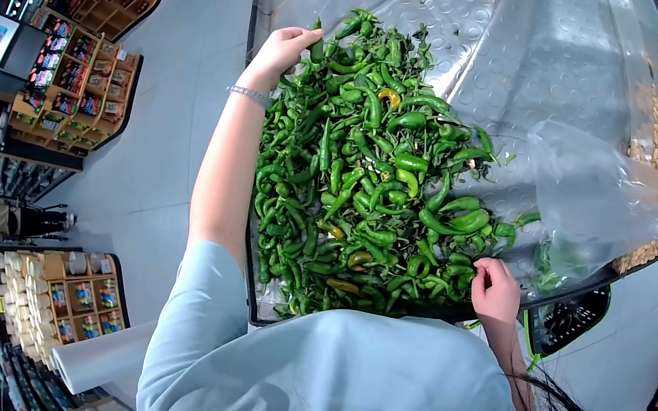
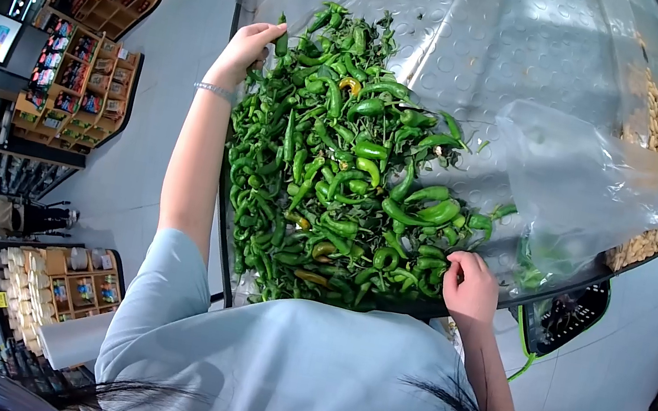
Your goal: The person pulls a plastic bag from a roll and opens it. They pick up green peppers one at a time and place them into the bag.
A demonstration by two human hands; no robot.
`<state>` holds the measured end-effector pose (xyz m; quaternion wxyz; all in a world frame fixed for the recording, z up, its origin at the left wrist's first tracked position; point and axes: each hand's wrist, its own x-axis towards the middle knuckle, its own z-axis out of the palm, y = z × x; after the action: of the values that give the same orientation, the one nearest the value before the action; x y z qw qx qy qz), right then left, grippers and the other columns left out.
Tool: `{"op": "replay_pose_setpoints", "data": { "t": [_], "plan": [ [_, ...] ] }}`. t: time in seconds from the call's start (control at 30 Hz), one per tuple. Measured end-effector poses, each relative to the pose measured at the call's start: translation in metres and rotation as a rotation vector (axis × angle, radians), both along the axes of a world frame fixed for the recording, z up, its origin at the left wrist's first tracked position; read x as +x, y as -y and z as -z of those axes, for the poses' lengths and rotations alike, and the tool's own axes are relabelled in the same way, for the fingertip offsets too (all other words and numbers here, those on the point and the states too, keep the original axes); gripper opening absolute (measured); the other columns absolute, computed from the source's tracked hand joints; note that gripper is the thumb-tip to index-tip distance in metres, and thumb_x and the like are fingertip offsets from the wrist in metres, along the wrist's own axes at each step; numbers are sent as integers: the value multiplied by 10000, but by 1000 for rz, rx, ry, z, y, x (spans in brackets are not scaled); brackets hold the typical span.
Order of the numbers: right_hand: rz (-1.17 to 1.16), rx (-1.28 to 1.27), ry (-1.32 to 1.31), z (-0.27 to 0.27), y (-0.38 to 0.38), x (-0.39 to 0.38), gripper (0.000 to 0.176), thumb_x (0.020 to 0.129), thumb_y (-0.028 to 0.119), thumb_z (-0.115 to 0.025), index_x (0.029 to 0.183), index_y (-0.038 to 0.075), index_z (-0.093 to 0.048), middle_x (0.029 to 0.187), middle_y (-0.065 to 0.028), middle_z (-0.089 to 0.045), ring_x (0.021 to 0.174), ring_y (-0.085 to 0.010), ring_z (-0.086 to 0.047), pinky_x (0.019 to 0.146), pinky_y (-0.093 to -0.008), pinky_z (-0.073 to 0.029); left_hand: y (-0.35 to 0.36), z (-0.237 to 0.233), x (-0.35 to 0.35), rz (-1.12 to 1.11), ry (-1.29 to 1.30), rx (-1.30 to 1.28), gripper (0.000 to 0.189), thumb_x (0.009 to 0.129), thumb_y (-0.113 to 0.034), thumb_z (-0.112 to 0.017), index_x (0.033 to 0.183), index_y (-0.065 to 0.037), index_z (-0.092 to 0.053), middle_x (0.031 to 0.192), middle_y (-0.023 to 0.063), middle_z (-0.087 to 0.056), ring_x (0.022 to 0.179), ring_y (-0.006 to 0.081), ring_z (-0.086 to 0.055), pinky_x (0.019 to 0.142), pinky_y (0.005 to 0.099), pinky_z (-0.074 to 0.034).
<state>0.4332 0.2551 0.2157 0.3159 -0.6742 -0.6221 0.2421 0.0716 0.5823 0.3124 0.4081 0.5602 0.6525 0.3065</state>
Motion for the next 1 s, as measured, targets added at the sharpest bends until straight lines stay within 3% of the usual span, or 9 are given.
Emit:
{"op": "replay_pose_setpoints", "data": {
  "t": [0.13,0.17,0.2,0.33,0.6,0.7,0.8,0.83,1.0],
  "plan": [
    [0,-17,-5,-1,0,-1,95,791,27,-577,868,73,-609,783,-93,-607,621,-273,-591,567,-352,-465,29,-26,11,496,-86,-99,366,846,-378,-689,1040,-68,-680,708,-57,-536,535,36,-353,474,220,-288],
    [1,-19,-8,-1,0,0,95,791,28,-577,868,73,-609,782,-93,-606,622,-275,-591,568,-353,-464,33,-33,13,658,-87,-160,381,837,-371,-703,1088,-86,-679,790,-17,-621,604,60,-468,547,234,-387],
    [1,-17,3,-1,0,0,96,790,28,-576,868,73,-609,782,-94,-606,624,-277,-591,570,-354,-465,28,-15,13,739,-76,163,427,826,-399,-703,1094,-66,-678,863,38,-676,738,118,-589,697,284,-474],
    [-7,-13,24,0,0,0,99,788,30,-574,870,73,-609,783,-96,-606,633,-285,-591,578,-357,-466,-3,-1,16,123,-447,-7,486,785,-456,-703,975,-10,-707,898,137,-697,870,210,-650,828,336,-488],
    [10,-9,6,-1,0,0,95,783,30,-579,862,74,-608,788,-97,-616,644,-293,-596,581,-362,-468,-34,38,25,286,-634,329,410,758,-323,-720,1034,-27,-661,976,183,-661,1006,299,-620,897,364,-470],
    [14,-9,2,0,1,0,95,782,29,-581,862,74,-607,792,-97,-619,648,-294,-598,581,-364,-470,-34,43,20,246,-707,549,371,812,-292,-680,1063,-22,-642,935,134,-656,816,230,-636,743,340,-507],
    [7,0,6,0,0,0,97,783,29,-581,864,75,-608,794,-96,-620,649,-295,-599,581,-365,-471,-20,19,25,16,317,114,319,874,-275,-619,1068,-22,-632,893,58,-609,596,117,-512,541,266,-436],
    [3,2,5,1,0,1,97,783,28,-581,864,75,-608,794,-96,-619,650,-295,-599,580,-365,-470,-7,8,30,-4,655,52,273,924,-251,-550,1072,-31,-617,882,0,-555,523,50,-355,461,206,-304],
    [-11,28,10,3,1,1,97,785,25,-581,865,73,-608,784,-96,-612,647,-295,-597,571,-366,-466,42,-20,42,86,1132,-25,259,949,-261,-509,1104,-63,-571,1039,19,-614,508,42,-336,453,194,-299]
  ]
}}
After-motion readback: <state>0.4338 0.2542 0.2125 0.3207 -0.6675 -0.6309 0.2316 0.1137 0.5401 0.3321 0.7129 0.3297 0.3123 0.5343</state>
